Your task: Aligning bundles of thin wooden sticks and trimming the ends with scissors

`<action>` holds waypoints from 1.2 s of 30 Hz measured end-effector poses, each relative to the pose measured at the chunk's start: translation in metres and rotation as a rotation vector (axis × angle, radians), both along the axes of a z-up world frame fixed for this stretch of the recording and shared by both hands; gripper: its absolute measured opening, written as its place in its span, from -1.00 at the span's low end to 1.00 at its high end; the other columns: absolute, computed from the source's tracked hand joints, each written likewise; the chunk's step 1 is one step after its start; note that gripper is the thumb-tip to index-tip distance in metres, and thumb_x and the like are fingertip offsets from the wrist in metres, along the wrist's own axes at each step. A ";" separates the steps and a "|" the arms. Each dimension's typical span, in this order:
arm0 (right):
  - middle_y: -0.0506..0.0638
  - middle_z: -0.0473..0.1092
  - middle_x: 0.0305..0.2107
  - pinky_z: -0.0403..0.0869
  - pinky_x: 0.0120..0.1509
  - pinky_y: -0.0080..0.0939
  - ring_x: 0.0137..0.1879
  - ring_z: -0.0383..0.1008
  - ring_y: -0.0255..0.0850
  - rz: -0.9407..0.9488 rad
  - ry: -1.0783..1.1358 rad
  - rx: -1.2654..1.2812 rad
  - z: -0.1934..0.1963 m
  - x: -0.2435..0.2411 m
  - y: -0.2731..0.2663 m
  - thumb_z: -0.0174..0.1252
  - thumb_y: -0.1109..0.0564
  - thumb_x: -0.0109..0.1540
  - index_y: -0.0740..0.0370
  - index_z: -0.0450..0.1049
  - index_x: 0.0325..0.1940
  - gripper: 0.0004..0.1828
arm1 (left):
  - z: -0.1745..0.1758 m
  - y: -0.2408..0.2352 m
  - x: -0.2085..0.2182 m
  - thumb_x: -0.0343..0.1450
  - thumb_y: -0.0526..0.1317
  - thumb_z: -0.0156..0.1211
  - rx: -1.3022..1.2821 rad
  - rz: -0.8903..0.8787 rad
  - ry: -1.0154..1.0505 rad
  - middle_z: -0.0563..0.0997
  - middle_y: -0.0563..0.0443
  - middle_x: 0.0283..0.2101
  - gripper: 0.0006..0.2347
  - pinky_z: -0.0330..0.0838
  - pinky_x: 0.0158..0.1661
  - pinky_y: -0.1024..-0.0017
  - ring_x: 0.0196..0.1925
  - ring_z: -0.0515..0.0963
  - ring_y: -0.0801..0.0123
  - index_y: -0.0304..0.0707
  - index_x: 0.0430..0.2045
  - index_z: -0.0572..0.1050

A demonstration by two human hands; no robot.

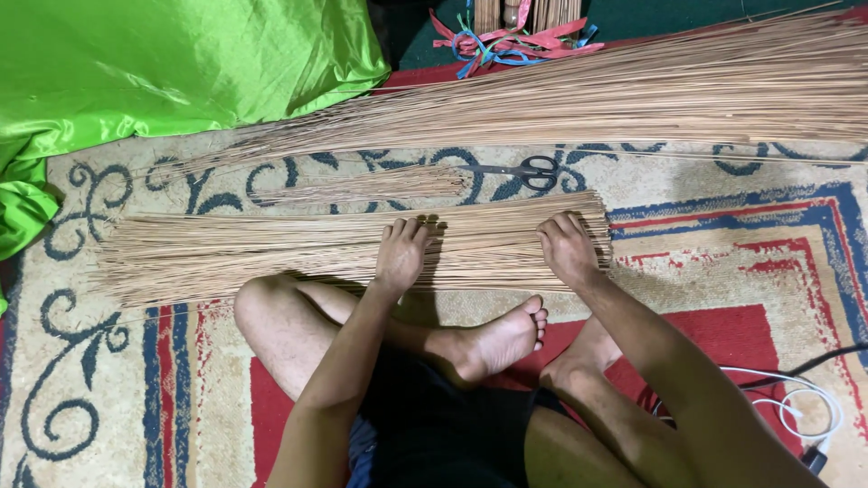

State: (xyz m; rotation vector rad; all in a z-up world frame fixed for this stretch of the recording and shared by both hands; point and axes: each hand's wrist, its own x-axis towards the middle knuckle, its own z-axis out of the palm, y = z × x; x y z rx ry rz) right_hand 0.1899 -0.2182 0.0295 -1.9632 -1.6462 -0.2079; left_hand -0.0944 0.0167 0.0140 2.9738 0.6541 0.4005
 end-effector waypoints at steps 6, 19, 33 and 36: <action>0.01 0.36 -0.35 0.46 0.03 -0.08 -0.11 0.45 0.02 -0.018 -0.015 0.002 0.004 -0.001 0.000 0.25 0.22 0.20 0.18 0.56 -0.26 -0.96 | -0.004 -0.004 0.000 0.42 -0.07 0.24 -0.001 0.032 -0.004 0.44 0.04 -0.21 -0.80 0.30 -0.05 0.23 -0.02 0.41 0.15 -0.07 -0.18 0.48; 0.02 0.36 -0.30 0.45 0.02 -0.03 -0.10 0.45 0.03 0.031 -0.055 0.033 0.014 -0.018 0.072 0.31 0.20 0.09 0.20 0.56 -0.23 -0.82 | 0.015 0.062 -0.005 0.52 -0.11 0.09 -0.252 0.206 -0.093 0.45 0.03 -0.14 -0.83 0.30 0.02 0.16 0.02 0.46 0.14 -0.06 -0.08 0.50; 0.00 0.38 -0.30 0.47 0.02 -0.09 -0.09 0.48 -0.02 0.100 -0.043 -0.033 0.015 -0.052 0.208 0.29 0.16 0.13 0.15 0.55 -0.20 -0.83 | -0.022 0.192 0.011 0.58 0.07 -0.14 -0.202 0.310 0.340 0.31 0.01 0.21 -0.62 0.06 0.30 0.11 0.35 0.27 0.19 -0.07 0.19 0.36; 0.01 0.39 -0.31 0.48 0.02 -0.08 -0.10 0.47 -0.02 0.085 -0.028 -0.057 0.050 -0.061 0.230 0.32 0.13 0.10 0.15 0.54 -0.20 -0.79 | -0.021 0.192 0.009 0.57 0.06 -0.14 -0.179 0.289 0.344 0.34 0.02 0.09 -0.69 0.09 0.19 0.11 0.21 0.31 0.15 -0.05 0.06 0.39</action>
